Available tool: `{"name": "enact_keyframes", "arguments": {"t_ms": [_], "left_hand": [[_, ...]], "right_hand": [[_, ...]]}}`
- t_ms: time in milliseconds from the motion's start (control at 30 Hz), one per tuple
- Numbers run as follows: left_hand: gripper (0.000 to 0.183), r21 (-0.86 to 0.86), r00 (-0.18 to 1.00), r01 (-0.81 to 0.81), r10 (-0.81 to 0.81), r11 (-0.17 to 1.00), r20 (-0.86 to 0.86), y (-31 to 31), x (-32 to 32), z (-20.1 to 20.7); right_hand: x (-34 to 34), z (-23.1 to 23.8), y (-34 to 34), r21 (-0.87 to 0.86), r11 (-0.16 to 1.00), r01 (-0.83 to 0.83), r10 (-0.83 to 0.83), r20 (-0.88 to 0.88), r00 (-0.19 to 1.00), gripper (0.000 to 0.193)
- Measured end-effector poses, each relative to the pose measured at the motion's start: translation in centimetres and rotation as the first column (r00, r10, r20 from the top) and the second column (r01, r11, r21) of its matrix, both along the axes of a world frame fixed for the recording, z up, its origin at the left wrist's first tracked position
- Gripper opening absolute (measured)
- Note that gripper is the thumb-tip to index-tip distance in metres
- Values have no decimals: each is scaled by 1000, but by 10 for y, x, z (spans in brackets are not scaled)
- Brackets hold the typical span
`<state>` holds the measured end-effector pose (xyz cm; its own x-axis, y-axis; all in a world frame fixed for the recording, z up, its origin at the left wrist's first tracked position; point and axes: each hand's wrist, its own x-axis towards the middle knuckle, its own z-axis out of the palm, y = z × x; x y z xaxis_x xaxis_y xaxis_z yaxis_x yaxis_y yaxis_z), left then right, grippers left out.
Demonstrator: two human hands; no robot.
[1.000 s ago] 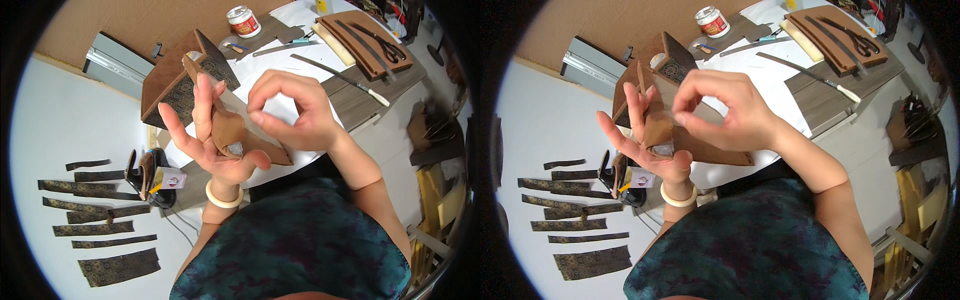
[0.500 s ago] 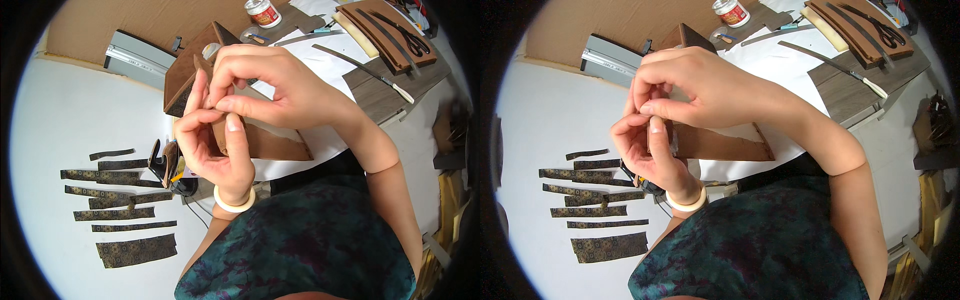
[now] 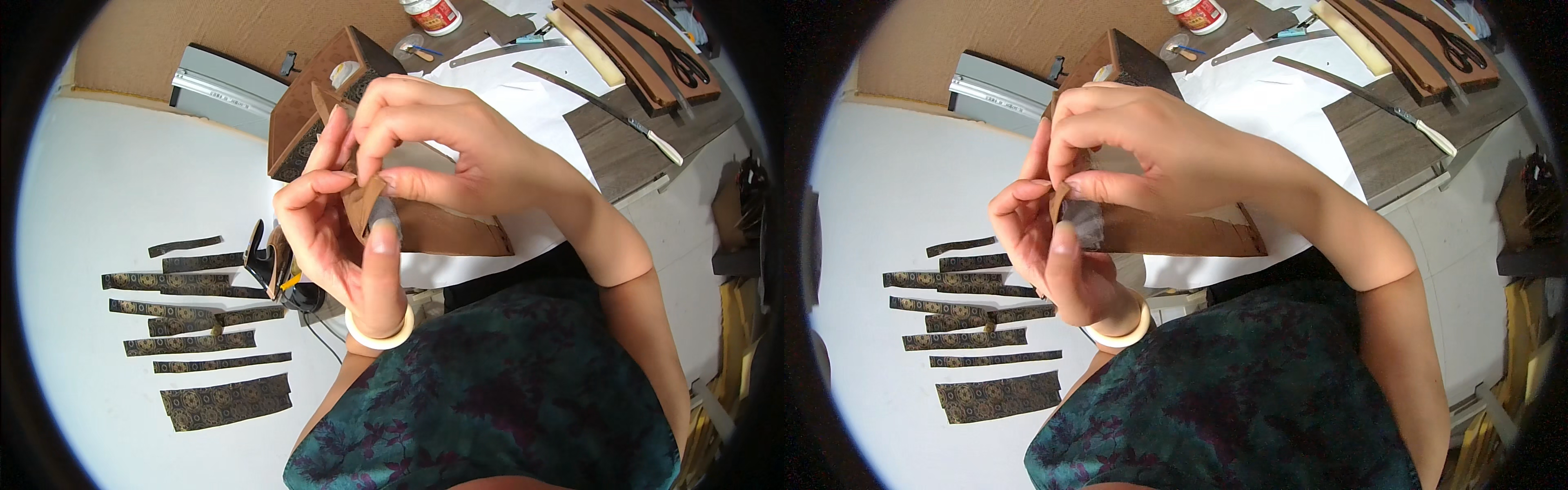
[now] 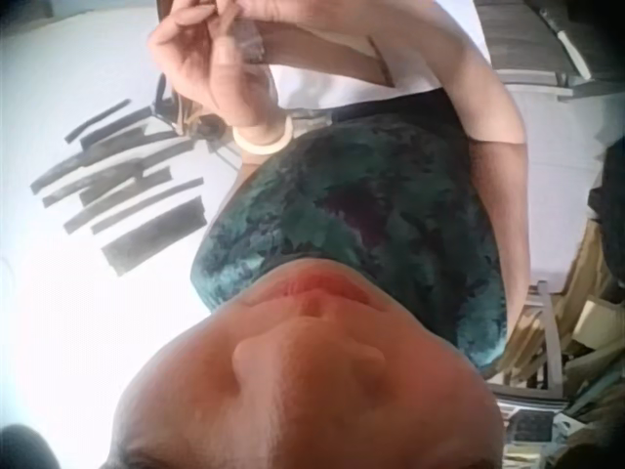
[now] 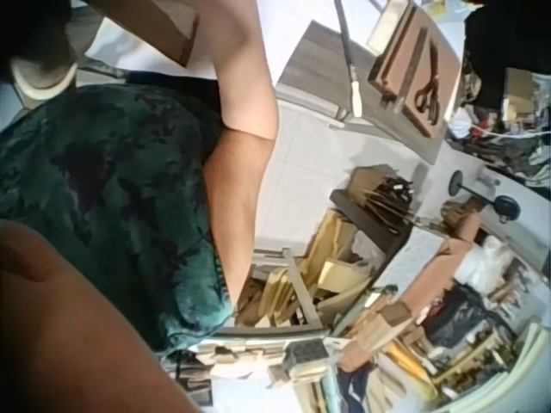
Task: The person assembles a decorative box by applying adhesive to a brown strip, folding and pressing it into shape, and ironing the edges to set the bond. The person then places the assembled piece into a patterned box.
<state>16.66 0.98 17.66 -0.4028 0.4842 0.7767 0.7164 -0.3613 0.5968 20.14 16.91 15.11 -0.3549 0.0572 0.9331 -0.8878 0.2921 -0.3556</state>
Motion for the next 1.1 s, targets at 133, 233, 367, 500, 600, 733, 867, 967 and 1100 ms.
{"name": "enact_keyframes", "arguments": {"t_ms": [133, 233, 367, 500, 600, 733, 867, 967, 1100], "left_hand": [[16, 63, 992, -51, 43, 997, 116, 3, -1, 1], [8, 87, 991, -58, 46, 994, 126, 0, -5, 4], [9, 132, 988, -24, 4, 991, 153, 1, -6, 2], [10, 137, 990, 0, -19, 991, 138, 0, -8, 2], [10, 130, 990, 4, -23, 992, 142, 0, -6, 3], [11, 105, 993, -12, 0, 994, 120, -1, -6, 3], [12, 101, 989, -15, 0, 995, 149, -2, -5, 2], [13, 98, 986, -29, 13, 995, 165, -1, -4, 3], [13, 92, 987, -22, 8, 996, 158, -3, -3, 4]], "right_hand": [[-6, 5, 1, -29, 998, -53, 54, 43, 998, 10], [-4, 5, -2, -163, 985, -54, 66, 72, 995, 8], [5, -9, -3, -212, 977, 11, 20, 140, 990, 8], [4, -14, -7, -152, 988, 8, 6, 90, 996, 10], [7, -5, -7, -130, 992, 6, 3, 75, 997, 12], [6, 3, -7, -217, 961, -169, 201, 134, 970, 17], [5, 6, -7, -233, 944, -232, 269, 142, 953, 20], [5, 9, -7, -242, 936, -255, 297, 156, 942, 21], [3, 12, -11, -251, 920, -300, 344, 152, 927, 23]]}}
